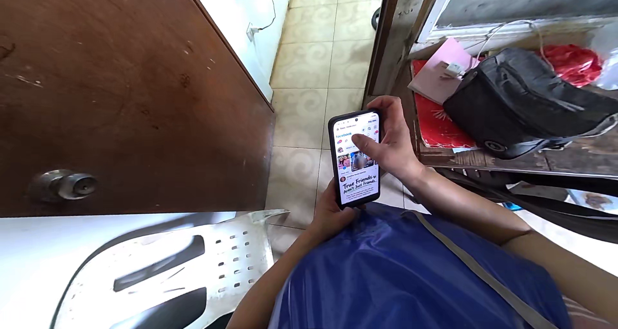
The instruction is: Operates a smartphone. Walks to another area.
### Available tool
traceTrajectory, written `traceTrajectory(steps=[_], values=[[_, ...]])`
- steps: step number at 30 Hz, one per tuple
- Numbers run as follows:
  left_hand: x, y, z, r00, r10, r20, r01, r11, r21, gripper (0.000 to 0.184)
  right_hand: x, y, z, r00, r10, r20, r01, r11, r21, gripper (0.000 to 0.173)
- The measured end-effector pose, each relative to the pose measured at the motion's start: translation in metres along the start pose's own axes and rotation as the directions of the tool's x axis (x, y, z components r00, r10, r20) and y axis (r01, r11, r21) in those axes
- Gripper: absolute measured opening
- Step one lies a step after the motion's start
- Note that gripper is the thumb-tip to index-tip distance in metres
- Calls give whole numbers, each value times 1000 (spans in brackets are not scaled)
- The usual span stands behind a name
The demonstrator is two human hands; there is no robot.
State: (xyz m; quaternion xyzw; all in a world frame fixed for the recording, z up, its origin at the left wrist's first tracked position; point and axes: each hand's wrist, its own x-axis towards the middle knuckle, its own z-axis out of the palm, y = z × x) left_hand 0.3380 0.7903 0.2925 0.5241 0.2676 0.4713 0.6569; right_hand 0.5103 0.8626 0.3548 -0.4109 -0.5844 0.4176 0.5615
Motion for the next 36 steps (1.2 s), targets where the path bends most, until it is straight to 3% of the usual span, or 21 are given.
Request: traceTrajectory(steps=[5,10,16,21,27,36], values=[[1,-1,-1,999,34,12,-34,999,1,60,0,6,-8,996,-50,70,47,998,41,57],[4,7,-5,999,2,-40,-3,1000,-7,60,-12,24,-24,969,-66,236,47,995,86,80],[10,21,-17,994,-4,-106,4,1000,1,62,-44,39,-39,820,66,569,-59,998,-30,80],[12,24,-21,997,9,-81,-9,1000,-9,58,-44,41,-32,827,61,559,-21,997,-78,82],[15,30,-29,1000,13,26,-13,1000,-14,59,-49,45,-20,906,-38,422,40,999,4,78],[8,35,-35,997,10,71,-20,990,137,61,-48,44,-16,902,-93,421,72,995,66,78]])
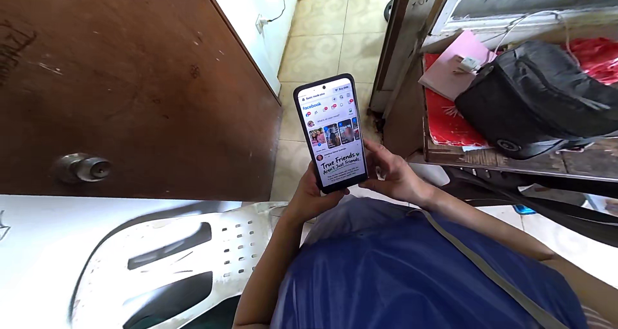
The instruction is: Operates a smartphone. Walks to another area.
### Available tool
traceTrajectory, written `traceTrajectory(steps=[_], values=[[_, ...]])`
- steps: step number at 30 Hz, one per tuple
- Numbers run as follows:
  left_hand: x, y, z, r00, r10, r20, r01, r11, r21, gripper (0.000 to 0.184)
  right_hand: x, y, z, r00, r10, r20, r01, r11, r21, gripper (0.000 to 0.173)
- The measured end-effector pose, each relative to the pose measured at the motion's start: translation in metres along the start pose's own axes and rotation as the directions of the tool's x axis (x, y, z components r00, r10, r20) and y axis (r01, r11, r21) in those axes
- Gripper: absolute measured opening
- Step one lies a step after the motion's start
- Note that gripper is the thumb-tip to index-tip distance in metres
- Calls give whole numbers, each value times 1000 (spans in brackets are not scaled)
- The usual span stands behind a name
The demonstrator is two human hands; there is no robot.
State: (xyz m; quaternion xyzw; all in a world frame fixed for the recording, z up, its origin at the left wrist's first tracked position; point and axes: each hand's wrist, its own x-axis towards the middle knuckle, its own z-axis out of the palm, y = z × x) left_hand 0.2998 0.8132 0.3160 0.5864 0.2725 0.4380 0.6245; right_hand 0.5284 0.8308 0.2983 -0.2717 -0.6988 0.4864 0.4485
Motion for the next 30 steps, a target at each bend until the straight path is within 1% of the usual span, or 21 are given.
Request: traceTrajectory(steps=[6,9,11,15,18,21,23,26,28,30], values=[[-2,2,2,996,-71,-48,73,996,49,59,-2,-1,1,999,43,-7,-43,999,7,76],[0,2,6,994,-61,-86,63,998,30,57,-2,-1,1,998,53,-16,-53,999,-5,75],[1,2,9,993,-47,-105,48,999,3,57,-1,-1,-1,999,35,-15,-35,999,-21,76],[2,4,12,986,-25,-167,29,999,22,57,4,-1,-7,999,-21,24,24,991,-133,75],[2,6,12,981,-14,-193,20,999,29,57,6,0,-15,997,-23,75,41,971,-237,75],[3,9,11,977,-18,-211,27,999,41,57,4,1,-20,998,-25,49,37,961,-276,73],[4,11,9,975,-17,-222,29,998,51,58,2,1,-23,997,-79,-14,72,957,-281,67],[5,12,7,972,-25,-235,37,998,47,58,4,-1,-25,975,-190,-112,158,955,-250,52],[6,12,7,972,-35,-233,42,999,28,58,8,-7,-25,960,-246,-134,207,945,-252,43],[7,11,7,974,-36,-223,40,999,13,57,13,-12,-24,940,-315,-131,267,918,-294,39]])
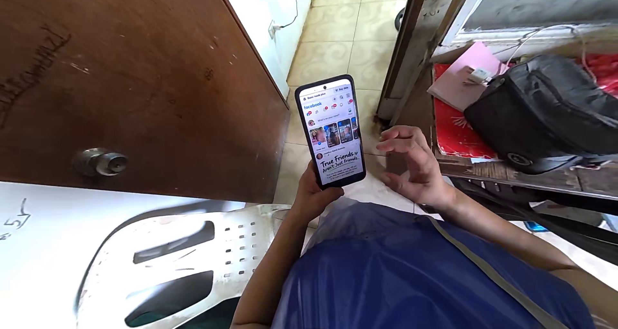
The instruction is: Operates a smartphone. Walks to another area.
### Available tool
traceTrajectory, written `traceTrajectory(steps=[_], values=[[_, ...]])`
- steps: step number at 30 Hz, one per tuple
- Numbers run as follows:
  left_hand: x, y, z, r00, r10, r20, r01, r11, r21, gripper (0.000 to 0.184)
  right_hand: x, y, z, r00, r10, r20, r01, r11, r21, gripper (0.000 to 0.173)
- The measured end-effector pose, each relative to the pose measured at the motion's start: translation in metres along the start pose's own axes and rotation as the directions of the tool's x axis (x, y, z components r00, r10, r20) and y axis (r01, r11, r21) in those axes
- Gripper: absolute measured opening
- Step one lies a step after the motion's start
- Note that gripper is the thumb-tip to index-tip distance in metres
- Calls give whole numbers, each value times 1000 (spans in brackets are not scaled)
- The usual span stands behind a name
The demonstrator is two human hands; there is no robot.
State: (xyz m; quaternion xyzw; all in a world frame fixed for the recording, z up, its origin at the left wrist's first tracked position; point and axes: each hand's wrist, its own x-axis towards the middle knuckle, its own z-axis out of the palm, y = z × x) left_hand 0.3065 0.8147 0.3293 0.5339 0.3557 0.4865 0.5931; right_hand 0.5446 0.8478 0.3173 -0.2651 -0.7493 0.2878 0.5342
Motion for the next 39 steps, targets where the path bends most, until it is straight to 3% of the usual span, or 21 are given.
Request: traceTrajectory(steps=[14,22,28,39], values=[[-4,-10,6,992,55,110,-56,998,10,55,46,-11,13,981,-194,20,191,932,-309,46],[-3,-9,-3,997,49,61,-47,998,-34,57,35,-6,15,990,-142,7,141,974,-178,60],[-2,-5,-9,1000,8,2,-8,1000,-30,56,24,-3,22,992,7,124,-23,991,130,75],[2,-8,-13,999,-24,-22,22,997,-72,57,17,3,26,968,167,190,-203,960,193,79]])
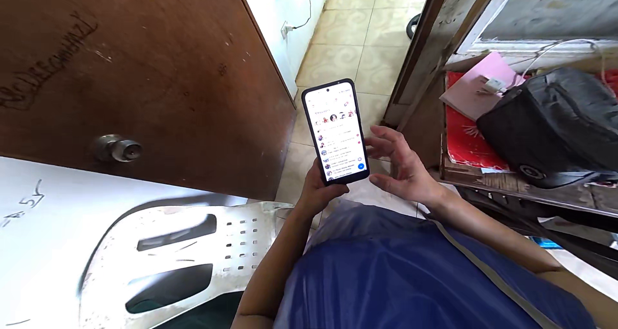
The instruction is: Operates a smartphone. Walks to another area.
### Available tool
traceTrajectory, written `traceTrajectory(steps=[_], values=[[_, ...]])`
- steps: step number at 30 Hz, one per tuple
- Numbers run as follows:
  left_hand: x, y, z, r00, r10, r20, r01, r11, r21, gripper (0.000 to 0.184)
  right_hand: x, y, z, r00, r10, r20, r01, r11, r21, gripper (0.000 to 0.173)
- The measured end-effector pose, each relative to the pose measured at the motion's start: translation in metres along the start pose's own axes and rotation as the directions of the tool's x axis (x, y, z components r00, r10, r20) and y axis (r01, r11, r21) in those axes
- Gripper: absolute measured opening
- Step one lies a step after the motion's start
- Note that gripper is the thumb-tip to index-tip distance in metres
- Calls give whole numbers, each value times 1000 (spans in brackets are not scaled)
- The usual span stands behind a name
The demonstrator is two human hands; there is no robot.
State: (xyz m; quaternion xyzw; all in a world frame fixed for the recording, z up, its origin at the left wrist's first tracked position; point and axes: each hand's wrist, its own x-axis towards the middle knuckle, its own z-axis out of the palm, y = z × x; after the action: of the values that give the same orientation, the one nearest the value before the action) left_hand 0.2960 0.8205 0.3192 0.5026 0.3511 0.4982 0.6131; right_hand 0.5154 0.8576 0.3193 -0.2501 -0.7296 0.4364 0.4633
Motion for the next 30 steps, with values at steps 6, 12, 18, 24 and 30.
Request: traceTrajectory(steps=[6,12,18,24,30], values=[[1,3,0,1000,-9,-11,9,1000,17,56,-7,4,2,999,14,33,-17,998,64,76],[2,0,2,999,-51,-6,51,999,11,57,-7,6,1,997,-48,57,50,998,-46,69],[0,-2,5,998,-69,9,68,997,48,56,-5,0,0,999,23,40,-13,970,-241,69],[-2,-3,8,998,-54,31,53,997,47,55,-3,-5,0,1000,-23,13,26,954,-299,69],[-6,-4,9,998,-47,33,46,998,50,55,-3,-6,0,999,-29,19,33,950,-309,70]])
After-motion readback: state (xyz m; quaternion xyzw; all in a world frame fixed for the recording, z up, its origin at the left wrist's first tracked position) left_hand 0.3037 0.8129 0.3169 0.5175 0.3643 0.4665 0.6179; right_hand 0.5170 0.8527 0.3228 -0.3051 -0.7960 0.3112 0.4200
